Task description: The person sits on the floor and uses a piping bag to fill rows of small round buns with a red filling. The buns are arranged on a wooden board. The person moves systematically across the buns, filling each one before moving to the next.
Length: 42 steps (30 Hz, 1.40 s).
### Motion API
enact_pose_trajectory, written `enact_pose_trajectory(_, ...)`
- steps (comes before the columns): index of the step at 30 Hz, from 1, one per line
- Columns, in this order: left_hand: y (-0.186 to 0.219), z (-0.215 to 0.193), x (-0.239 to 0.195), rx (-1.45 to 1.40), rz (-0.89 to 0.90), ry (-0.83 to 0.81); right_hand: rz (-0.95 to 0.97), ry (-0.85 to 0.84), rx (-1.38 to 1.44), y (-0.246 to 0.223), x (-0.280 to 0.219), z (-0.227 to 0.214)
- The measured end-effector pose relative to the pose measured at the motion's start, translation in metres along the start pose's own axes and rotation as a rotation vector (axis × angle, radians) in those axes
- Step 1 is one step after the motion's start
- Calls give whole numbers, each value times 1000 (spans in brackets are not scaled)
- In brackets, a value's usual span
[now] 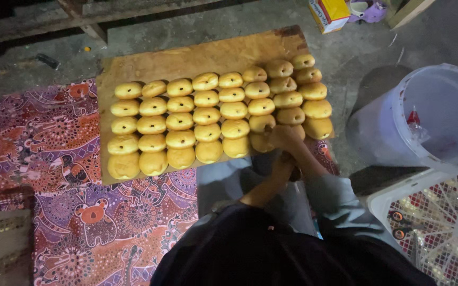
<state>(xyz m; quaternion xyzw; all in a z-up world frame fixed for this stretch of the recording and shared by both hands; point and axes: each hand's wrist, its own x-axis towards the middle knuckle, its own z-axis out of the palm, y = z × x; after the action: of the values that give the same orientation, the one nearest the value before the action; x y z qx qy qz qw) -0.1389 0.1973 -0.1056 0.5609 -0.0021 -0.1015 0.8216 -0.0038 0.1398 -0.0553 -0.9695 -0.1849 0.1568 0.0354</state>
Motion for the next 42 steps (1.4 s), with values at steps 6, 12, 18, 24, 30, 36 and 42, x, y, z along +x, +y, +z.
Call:
enact_pose_trajectory(6,3,8,-1,-151,-96,-43,224,-104,169,-5,-18,-22)
enact_pose_trajectory(12,37,16,-34,-147,-216,-31,-20,151,660,-14,-61,-49)
enact_pose_trajectory(18,74,15,-56,-224,-238,155,187,247,1265,-43,-129,-88)
enact_pose_trajectory(24,111,14,-41,-77,-196,-19,131,530,1169,-47,-107,-87)
enact_pose_trajectory(30,129,9,-48,-345,-210,-204,159,259,1037,-13,-42,-67)
enact_pose_trajectory(36,97,-64,-68,-438,-351,-293,-39,129,303,16,10,-79)
enact_pose_trajectory(42,84,-183,-88,-597,-413,-189,-91,63,187,22,34,-84)
